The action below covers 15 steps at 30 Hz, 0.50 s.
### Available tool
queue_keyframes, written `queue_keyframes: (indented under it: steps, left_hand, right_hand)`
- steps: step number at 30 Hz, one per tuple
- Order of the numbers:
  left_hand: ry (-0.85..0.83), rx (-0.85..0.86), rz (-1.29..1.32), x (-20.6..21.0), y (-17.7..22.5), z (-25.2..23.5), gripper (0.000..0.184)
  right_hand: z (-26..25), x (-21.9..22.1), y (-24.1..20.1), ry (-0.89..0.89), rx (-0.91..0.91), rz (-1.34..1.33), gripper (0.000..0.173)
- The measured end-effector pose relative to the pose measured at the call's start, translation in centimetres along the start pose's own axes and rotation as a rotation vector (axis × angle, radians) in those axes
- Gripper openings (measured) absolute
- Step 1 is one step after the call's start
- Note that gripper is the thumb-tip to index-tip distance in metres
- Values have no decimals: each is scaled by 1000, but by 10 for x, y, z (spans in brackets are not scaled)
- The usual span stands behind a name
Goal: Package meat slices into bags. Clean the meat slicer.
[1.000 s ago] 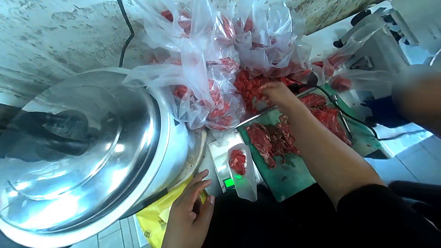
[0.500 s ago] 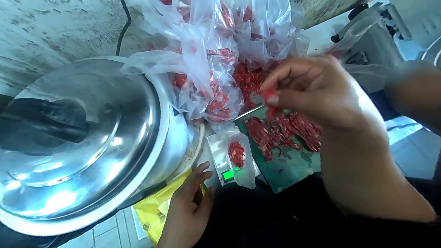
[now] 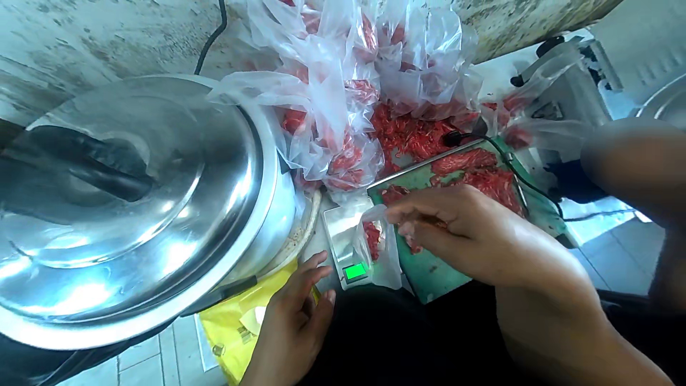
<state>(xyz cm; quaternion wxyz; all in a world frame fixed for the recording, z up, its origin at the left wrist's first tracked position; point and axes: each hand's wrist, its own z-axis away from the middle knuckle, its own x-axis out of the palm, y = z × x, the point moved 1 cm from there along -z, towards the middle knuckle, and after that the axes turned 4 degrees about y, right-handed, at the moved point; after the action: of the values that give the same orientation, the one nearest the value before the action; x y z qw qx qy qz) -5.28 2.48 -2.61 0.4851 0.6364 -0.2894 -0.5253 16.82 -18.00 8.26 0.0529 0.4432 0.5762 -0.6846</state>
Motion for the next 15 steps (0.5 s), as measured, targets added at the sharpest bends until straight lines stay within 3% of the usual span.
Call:
queue_keyframes:
  steps: [15]
  left_hand:
    - [8,-27,-15,-3,-6,0,31]
  right_hand:
    - [17,-4,31,61,241,-178,23]
